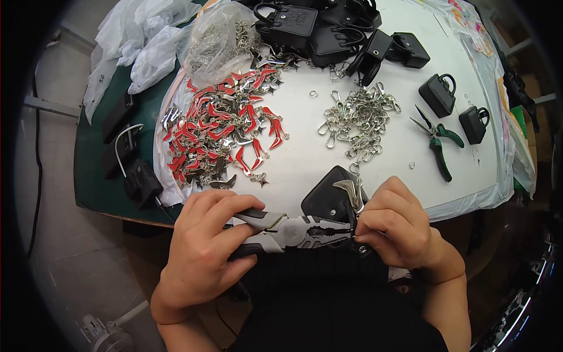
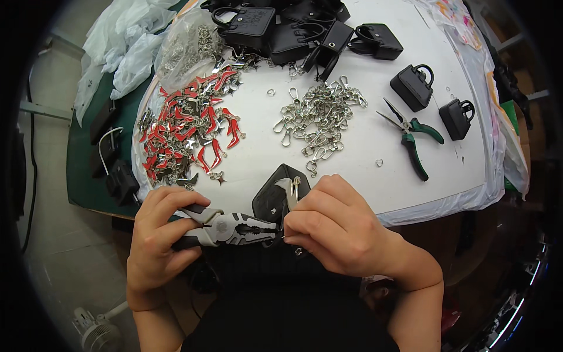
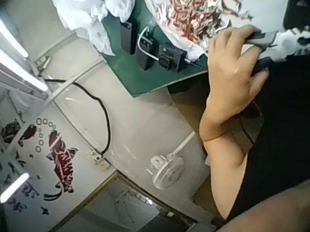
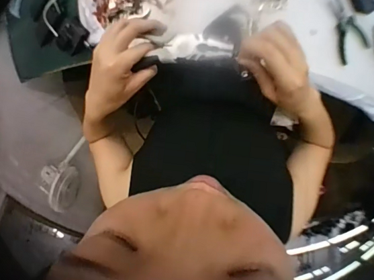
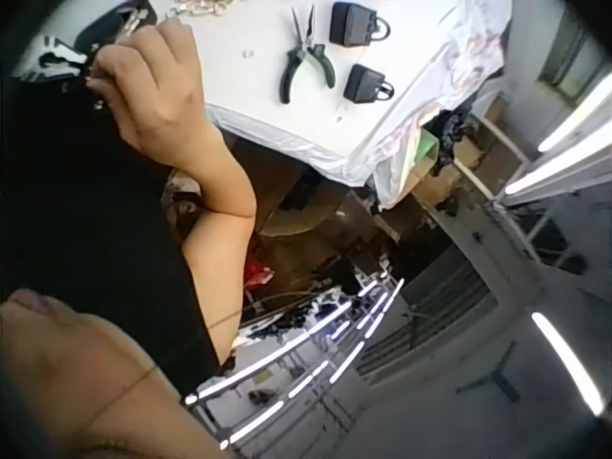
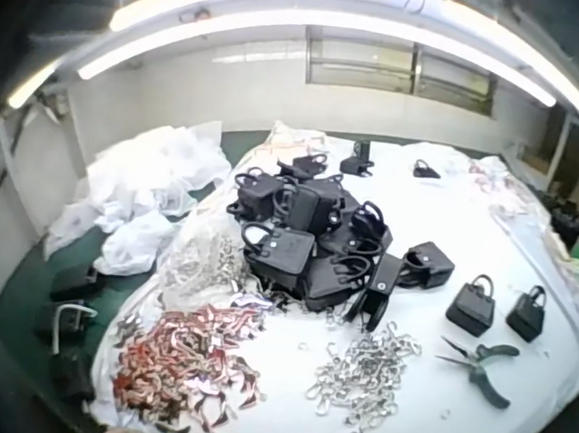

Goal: The person attaches silver chains and decorative charms to black leather cases using pliers and their hands.

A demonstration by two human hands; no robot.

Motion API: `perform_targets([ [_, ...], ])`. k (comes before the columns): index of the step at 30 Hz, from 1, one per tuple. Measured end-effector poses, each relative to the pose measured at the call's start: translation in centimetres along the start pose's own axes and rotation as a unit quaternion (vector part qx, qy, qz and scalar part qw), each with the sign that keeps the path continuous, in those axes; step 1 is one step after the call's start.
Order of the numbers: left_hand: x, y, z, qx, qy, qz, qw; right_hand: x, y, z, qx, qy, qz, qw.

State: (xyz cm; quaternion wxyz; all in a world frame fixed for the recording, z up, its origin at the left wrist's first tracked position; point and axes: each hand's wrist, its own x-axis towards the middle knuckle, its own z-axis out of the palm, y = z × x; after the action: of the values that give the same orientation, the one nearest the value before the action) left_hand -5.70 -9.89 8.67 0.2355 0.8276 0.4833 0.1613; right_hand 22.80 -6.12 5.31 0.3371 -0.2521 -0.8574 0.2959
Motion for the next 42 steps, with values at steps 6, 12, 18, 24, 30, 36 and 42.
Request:
perform_targets([
  [6,0.2,0.6,-1.4,0.046,-0.029,0.010,0.998,0.2,-0.1,-0.3,0.010,-0.013,-0.011,1.000],
  [12,0.7,1.3,-1.9,0.084,-0.020,0.015,0.996,0.7,-0.3,-0.3,0.012,-0.025,-0.029,0.999],
  [18,1.0,1.3,-2.7,0.123,-0.023,0.054,0.991,1.0,-0.1,-0.8,0.054,-0.075,-0.039,0.995],
  [24,2.1,0.7,-1.9,0.114,-0.003,0.092,0.989,0.5,0.3,-1.2,0.057,-0.082,-0.036,0.994],
  [30,2.1,-1.4,0.1,0.086,0.030,0.070,0.993,-2.3,4.1,-5.1,-0.123,0.043,0.117,0.985],
  [36,2.8,-2.0,-0.2,0.091,0.053,0.067,0.992,-10.4,10.1,-10.8,-0.384,0.001,0.287,0.878],
  [42,3.0,-0.9,-1.5,0.116,-0.036,-0.028,0.992,-9.2,8.4,-10.3,-0.353,-0.011,0.305,0.884],
])
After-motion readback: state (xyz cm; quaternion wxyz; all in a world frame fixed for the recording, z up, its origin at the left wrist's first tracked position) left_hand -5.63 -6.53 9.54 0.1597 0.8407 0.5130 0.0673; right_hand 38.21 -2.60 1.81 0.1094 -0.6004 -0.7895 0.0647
